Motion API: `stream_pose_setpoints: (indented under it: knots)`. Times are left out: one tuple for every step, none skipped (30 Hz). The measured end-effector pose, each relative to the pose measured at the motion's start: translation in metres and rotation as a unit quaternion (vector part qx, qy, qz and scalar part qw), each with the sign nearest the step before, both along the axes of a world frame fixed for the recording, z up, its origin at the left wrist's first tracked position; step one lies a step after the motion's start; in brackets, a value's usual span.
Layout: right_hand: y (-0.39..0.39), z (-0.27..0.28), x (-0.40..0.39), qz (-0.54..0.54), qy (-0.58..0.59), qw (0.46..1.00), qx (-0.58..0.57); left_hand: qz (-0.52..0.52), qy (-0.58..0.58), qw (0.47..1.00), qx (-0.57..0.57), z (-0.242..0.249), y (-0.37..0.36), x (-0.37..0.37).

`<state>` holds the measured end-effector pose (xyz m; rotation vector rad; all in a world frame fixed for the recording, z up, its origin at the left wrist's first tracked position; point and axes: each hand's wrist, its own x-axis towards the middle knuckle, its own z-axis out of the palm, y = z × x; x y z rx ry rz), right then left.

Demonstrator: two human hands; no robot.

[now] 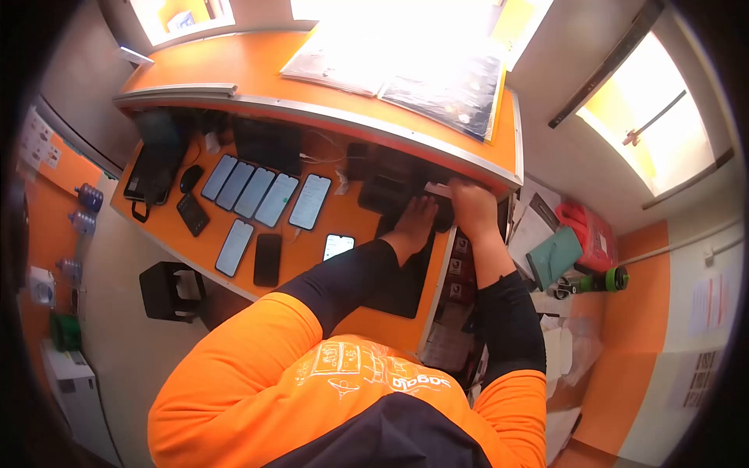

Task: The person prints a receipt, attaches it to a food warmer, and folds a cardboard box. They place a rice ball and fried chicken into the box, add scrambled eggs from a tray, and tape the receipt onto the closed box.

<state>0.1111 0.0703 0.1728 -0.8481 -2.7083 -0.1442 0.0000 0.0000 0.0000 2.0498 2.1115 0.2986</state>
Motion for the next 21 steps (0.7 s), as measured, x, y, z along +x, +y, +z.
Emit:
stream_pose_setpoints:
  knots:
    - [0.001,-0.002,0.0,0.008,0.014,1.0,0.005,0.0,0.013,1.0,0.007,-0.002,0.001,-0.001]
    - [0.003,-0.004,0.0,0.017,0.028,0.999,0.011,0.001,0.025,1.0,0.013,-0.004,0.001,-0.003]
    - [0.003,-0.002,0.006,0.016,0.033,0.999,0.011,0.001,0.012,1.0,0.009,0.0,0.001,0.0]
    - [0.002,-0.002,0.008,0.014,0.034,0.999,0.012,0.002,-0.006,1.0,0.005,0.003,-0.001,0.001]
    - [0.001,-0.001,0.01,0.013,0.035,0.999,0.014,0.002,-0.023,1.0,0.001,0.006,-0.001,0.0]
    - [-0.001,0.002,0.01,0.016,0.036,0.999,0.023,0.005,-0.027,1.0,0.003,0.006,0.0,0.001]
    - [-0.004,0.007,0.011,0.019,0.037,0.999,0.03,0.007,-0.031,0.999,0.002,0.006,0.0,0.001]
    - [-0.006,0.01,0.012,0.022,0.037,0.998,0.038,0.01,-0.036,0.999,0.002,0.005,0.0,0.002]
    - [-0.005,0.01,0.014,0.019,0.04,0.999,0.029,0.008,-0.013,1.0,-0.008,0.01,-0.001,0.002]
    - [-0.004,0.009,0.015,0.016,0.042,0.999,0.02,0.007,0.01,1.0,-0.019,0.015,-0.002,0.003]
    - [-0.004,0.009,0.017,0.013,0.045,0.999,0.011,0.005,0.033,0.999,-0.03,0.019,-0.003,0.004]
    - [-0.005,0.01,0.018,0.014,0.048,0.999,0.011,0.005,0.037,0.999,-0.027,0.019,-0.003,0.004]
    - [-0.006,0.012,0.019,0.014,0.051,0.999,0.012,0.006,0.041,0.999,-0.025,0.018,-0.004,0.005]
    - [-0.007,0.013,0.019,0.015,0.054,0.998,0.012,0.007,0.045,0.999,-0.022,0.018,-0.004,0.005]
    - [-0.007,0.014,0.02,0.014,0.052,0.998,0.015,0.006,0.05,0.999,-0.022,0.018,-0.004,0.005]
    - [-0.008,0.015,0.021,0.014,0.05,0.999,0.017,0.006,0.054,0.998,-0.022,0.018,-0.004,0.005]
    - [-0.008,0.016,0.022,0.014,0.047,0.999,0.019,0.005,0.058,0.998,-0.023,0.017,-0.004,0.005]
    - [-0.009,0.016,0.023,0.015,0.048,0.998,0.026,0.006,0.059,0.998,-0.024,0.017,-0.004,0.006]
    - [-0.01,0.017,0.024,0.016,0.048,0.998,0.032,0.007,0.06,0.998,-0.025,0.017,-0.003,0.006]
    - [-0.01,0.018,0.024,0.017,0.049,0.998,0.039,0.008,0.061,0.998,-0.025,0.017,-0.003,0.005]
    - [-0.011,0.018,0.024,0.017,0.053,0.998,0.039,0.006,0.067,0.997,-0.023,0.018,-0.004,0.005]
